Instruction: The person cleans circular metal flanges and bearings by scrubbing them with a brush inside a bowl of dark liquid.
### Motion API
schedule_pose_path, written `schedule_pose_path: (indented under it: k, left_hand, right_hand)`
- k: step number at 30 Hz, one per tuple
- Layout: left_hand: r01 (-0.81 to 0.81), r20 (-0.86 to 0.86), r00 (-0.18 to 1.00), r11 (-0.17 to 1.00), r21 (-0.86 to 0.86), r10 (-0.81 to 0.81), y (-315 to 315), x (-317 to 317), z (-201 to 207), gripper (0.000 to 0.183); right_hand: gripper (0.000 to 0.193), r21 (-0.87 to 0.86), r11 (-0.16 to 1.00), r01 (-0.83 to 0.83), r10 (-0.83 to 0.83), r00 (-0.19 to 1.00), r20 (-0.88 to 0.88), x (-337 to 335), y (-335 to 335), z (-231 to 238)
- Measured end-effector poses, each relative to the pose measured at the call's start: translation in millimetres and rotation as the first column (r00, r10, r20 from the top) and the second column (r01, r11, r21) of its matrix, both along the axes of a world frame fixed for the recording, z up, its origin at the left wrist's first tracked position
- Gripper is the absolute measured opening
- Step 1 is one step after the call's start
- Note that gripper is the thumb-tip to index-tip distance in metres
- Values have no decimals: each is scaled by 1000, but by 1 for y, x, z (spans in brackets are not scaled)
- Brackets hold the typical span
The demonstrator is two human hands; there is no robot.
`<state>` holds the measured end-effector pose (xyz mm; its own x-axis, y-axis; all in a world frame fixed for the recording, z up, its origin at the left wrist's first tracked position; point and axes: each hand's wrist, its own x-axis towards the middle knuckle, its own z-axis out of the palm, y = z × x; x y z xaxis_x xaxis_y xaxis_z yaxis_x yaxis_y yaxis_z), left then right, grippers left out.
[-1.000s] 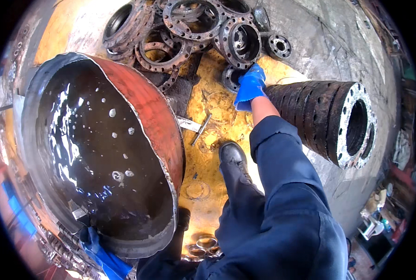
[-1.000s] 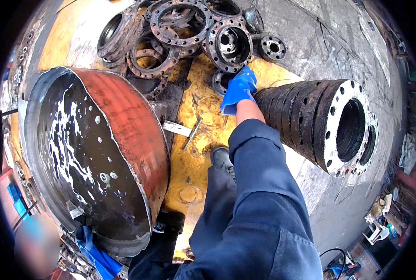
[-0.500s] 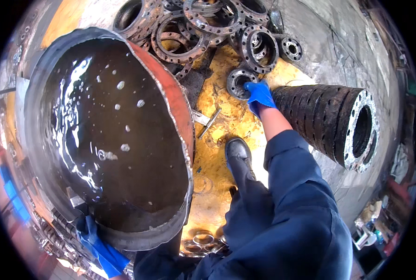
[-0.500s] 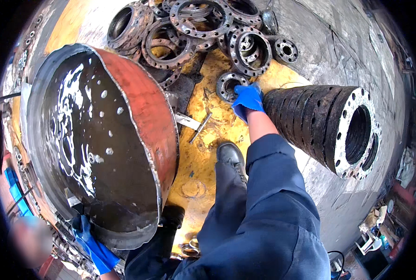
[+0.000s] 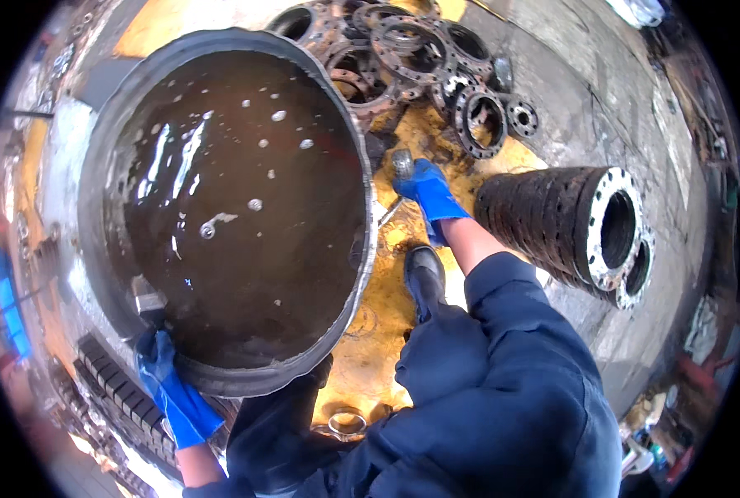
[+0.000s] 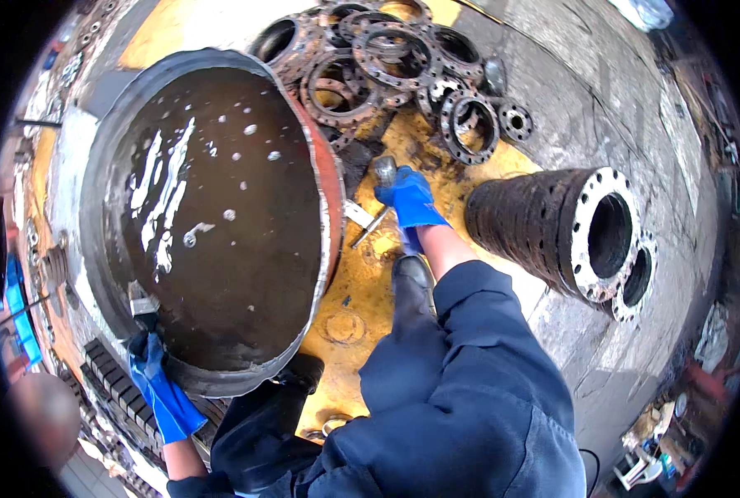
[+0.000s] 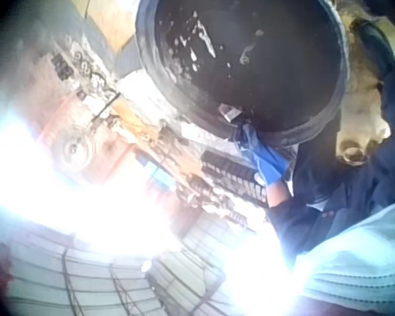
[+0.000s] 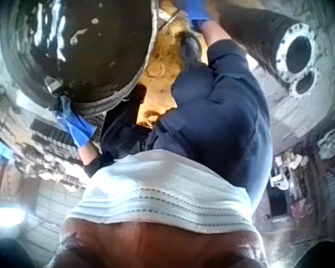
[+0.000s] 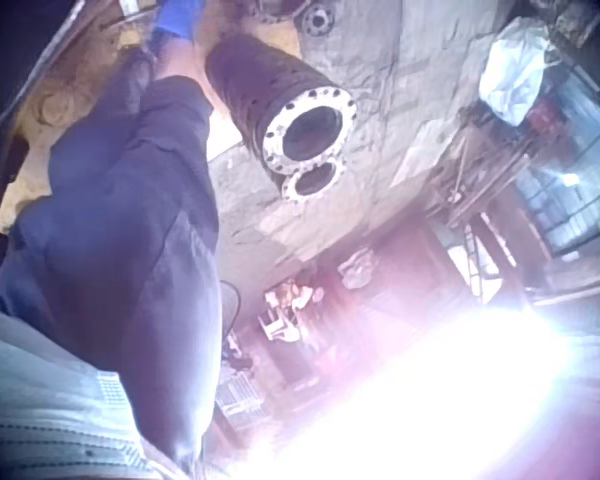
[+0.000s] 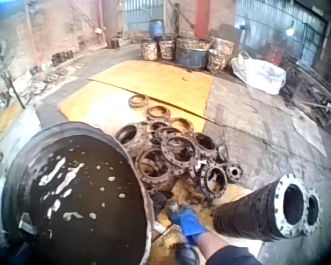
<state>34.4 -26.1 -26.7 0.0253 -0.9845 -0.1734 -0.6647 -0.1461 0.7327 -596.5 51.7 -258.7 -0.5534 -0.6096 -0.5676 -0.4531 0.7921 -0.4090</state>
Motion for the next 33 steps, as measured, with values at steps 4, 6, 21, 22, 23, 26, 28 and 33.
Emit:
schedule_pose_path:
  k: [4, 6, 21, 22, 23, 26, 28, 33]
  left_hand:
    - [14, -53, 999, 996, 88, -9, 3, 35, 1, 26]
    - [-128, 32, 991, 990, -60, 130, 11, 11, 1, 29]
    - [-231, 487, 839, 969, -85, 242, 26, -55, 51, 47]
    - [-213, 515, 824, 972, -102, 235, 29, -52, 54, 46]
    - [-192, 545, 808, 974, -118, 225, 32, -48, 55, 45]
    - [-162, 569, 794, 977, -136, 211, 33, -41, 45, 40]
    - [-147, 583, 785, 977, -153, 209, 30, -42, 37, 36]
    - [-112, 580, 798, 987, -118, 160, 13, -60, 31, 40]
  right_hand:
    - [68, -168, 986, 14, -48, 979, -199, 6, -5, -28]
    - [66, -261, 965, -5, -48, 979, -198, -2, 1, -46]
    - [62, -154, 815, 559, -290, 622, 727, -1, 67, 47]
    - [62, -147, 807, 572, -276, 585, 763, 4, 71, 65]
    - [62, -150, 803, 576, -254, 559, 789, 6, 74, 85]
    - [62, -246, 800, 547, -136, 565, 814, 8, 80, 166]
    - [61, -348, 794, 499, -27, 601, 799, 12, 84, 232]
    - [61, -628, 745, 223, 297, 732, 613, 54, 74, 380]
